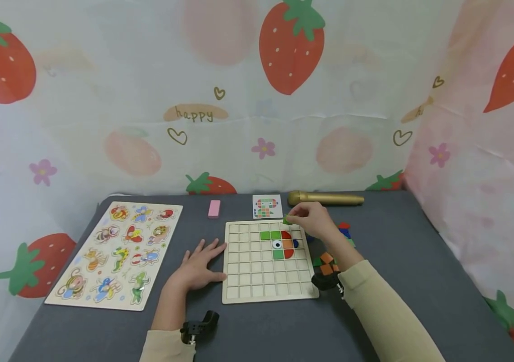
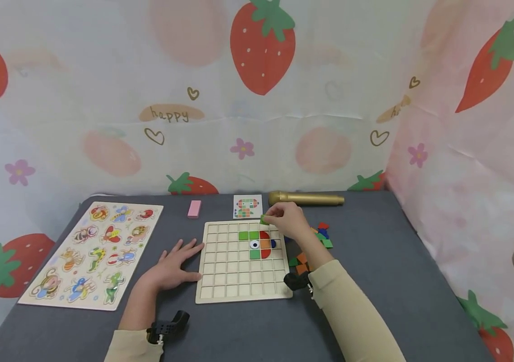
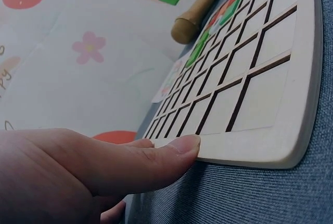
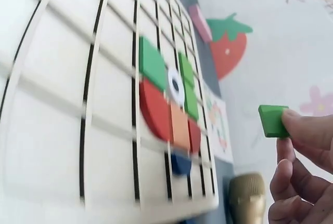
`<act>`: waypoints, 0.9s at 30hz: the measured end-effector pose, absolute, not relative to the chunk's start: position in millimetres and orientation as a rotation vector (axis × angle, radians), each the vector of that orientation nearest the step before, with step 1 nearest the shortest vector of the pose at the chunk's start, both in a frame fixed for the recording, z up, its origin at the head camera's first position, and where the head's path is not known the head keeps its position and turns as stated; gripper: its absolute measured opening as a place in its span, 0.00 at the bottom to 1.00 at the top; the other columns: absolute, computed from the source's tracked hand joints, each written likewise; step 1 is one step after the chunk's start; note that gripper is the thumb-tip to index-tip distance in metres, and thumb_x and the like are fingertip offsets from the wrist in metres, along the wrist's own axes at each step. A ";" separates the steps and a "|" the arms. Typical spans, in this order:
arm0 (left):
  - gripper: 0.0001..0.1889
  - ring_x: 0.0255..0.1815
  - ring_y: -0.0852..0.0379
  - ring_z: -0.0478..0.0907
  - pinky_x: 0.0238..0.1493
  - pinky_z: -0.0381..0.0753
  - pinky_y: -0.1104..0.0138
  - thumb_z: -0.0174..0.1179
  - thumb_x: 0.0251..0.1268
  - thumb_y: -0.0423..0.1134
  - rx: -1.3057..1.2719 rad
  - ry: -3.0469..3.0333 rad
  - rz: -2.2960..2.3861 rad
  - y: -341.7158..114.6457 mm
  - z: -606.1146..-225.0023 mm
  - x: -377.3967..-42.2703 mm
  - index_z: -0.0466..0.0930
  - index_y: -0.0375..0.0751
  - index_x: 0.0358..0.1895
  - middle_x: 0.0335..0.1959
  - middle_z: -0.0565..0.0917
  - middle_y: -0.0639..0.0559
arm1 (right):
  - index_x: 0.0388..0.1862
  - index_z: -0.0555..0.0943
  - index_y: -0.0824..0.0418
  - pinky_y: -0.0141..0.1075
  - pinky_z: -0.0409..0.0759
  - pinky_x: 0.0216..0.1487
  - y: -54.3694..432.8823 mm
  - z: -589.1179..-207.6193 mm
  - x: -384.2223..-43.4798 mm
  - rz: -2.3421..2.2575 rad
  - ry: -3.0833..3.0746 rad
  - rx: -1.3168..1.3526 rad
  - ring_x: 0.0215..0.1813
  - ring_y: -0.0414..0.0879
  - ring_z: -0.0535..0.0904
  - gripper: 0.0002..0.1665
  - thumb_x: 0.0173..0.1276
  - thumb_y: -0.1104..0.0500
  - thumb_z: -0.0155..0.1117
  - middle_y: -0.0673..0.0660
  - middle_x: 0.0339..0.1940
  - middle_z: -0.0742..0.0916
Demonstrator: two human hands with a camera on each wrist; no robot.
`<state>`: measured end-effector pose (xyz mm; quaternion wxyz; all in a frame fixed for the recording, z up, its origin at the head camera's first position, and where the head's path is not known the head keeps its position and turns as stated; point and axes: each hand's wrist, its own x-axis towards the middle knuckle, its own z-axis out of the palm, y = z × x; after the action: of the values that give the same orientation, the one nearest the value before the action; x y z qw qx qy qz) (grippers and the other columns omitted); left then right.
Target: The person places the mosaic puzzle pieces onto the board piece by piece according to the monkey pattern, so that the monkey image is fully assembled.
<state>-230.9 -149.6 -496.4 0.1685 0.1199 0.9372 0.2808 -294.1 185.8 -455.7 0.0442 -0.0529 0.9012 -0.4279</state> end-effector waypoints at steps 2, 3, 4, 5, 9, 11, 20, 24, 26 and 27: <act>0.44 0.84 0.37 0.38 0.77 0.33 0.33 0.72 0.60 0.47 0.346 2.665 0.801 -149.7 -496.7 -231.2 0.61 0.52 0.79 0.82 0.56 0.45 | 0.41 0.87 0.56 0.42 0.79 0.42 177.3 -455.5 -295.5 -1.307 2.747 -0.178 0.42 0.49 0.80 0.11 0.69 0.50 0.70 0.54 0.39 0.86; 0.44 0.84 0.37 0.38 0.77 0.33 0.33 0.72 0.60 0.47 0.347 2.664 0.803 -149.6 -496.7 -231.5 0.61 0.52 0.79 0.82 0.56 0.45 | 0.40 0.87 0.55 0.41 0.79 0.41 172.7 -455.2 -295.7 -1.309 2.738 -0.177 0.41 0.48 0.80 0.10 0.68 0.50 0.71 0.53 0.37 0.86; 0.44 0.84 0.37 0.38 0.77 0.33 0.33 0.72 0.60 0.47 0.346 2.661 0.808 -149.5 -496.5 -231.5 0.61 0.52 0.79 0.82 0.56 0.45 | 0.39 0.87 0.55 0.40 0.78 0.39 168.6 -455.9 -296.3 -1.308 2.731 -0.177 0.39 0.48 0.79 0.10 0.68 0.50 0.71 0.53 0.36 0.86; 0.44 0.84 0.37 0.38 0.77 0.33 0.33 0.72 0.60 0.47 0.342 2.660 0.807 -149.4 -496.6 -231.7 0.61 0.52 0.79 0.82 0.56 0.45 | 0.39 0.87 0.55 0.39 0.78 0.37 164.6 -457.1 -297.2 -1.307 2.723 -0.181 0.37 0.48 0.79 0.10 0.67 0.50 0.72 0.53 0.35 0.86; 0.44 0.84 0.37 0.38 0.77 0.33 0.33 0.72 0.60 0.47 0.340 2.660 0.807 -149.6 -495.5 -230.9 0.61 0.52 0.79 0.82 0.56 0.45 | 0.36 0.87 0.54 0.37 0.77 0.32 147.7 -461.1 -299.0 -1.299 2.693 -0.185 0.34 0.47 0.78 0.09 0.67 0.51 0.72 0.52 0.33 0.86; 0.44 0.84 0.37 0.37 0.77 0.33 0.34 0.72 0.60 0.47 0.335 2.660 0.804 -149.7 -495.4 -230.6 0.61 0.52 0.79 0.82 0.55 0.46 | 0.35 0.87 0.54 0.37 0.77 0.32 140.2 -464.6 -300.5 -1.276 2.697 -0.197 0.35 0.47 0.78 0.07 0.68 0.51 0.71 0.51 0.34 0.86; 0.44 0.84 0.38 0.37 0.77 0.33 0.34 0.72 0.60 0.46 0.328 2.665 0.806 -149.1 -495.8 -230.9 0.61 0.52 0.79 0.82 0.56 0.46 | 0.33 0.88 0.52 0.40 0.77 0.39 114.9 -478.7 -305.5 -1.179 2.748 -0.237 0.39 0.46 0.79 0.05 0.68 0.53 0.71 0.49 0.34 0.87; 0.44 0.84 0.38 0.37 0.77 0.33 0.34 0.72 0.60 0.47 0.327 2.663 0.803 -149.6 -495.7 -230.9 0.61 0.52 0.79 0.82 0.56 0.46 | 0.33 0.87 0.51 0.38 0.77 0.38 108.8 -485.0 -306.3 -1.118 2.751 -0.262 0.37 0.45 0.78 0.05 0.69 0.53 0.71 0.48 0.33 0.86; 0.43 0.84 0.38 0.37 0.77 0.33 0.33 0.72 0.60 0.47 0.328 2.663 0.803 -149.3 -496.3 -231.0 0.61 0.52 0.79 0.82 0.56 0.46 | 0.32 0.87 0.51 0.39 0.77 0.38 106.8 -486.7 -306.6 -1.087 2.759 -0.278 0.36 0.44 0.78 0.05 0.69 0.53 0.71 0.47 0.32 0.86; 0.43 0.84 0.38 0.37 0.77 0.32 0.34 0.72 0.60 0.47 0.325 2.661 0.806 -149.0 -496.2 -230.8 0.61 0.52 0.79 0.82 0.55 0.46 | 0.32 0.87 0.51 0.39 0.77 0.38 105.7 -487.3 -306.8 -1.073 2.764 -0.287 0.35 0.44 0.78 0.06 0.69 0.53 0.71 0.47 0.32 0.86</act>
<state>-230.8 -149.0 -496.2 0.1704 0.1143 0.9367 0.2836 -306.8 105.7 -487.3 0.0814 -0.0959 0.9248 -0.3590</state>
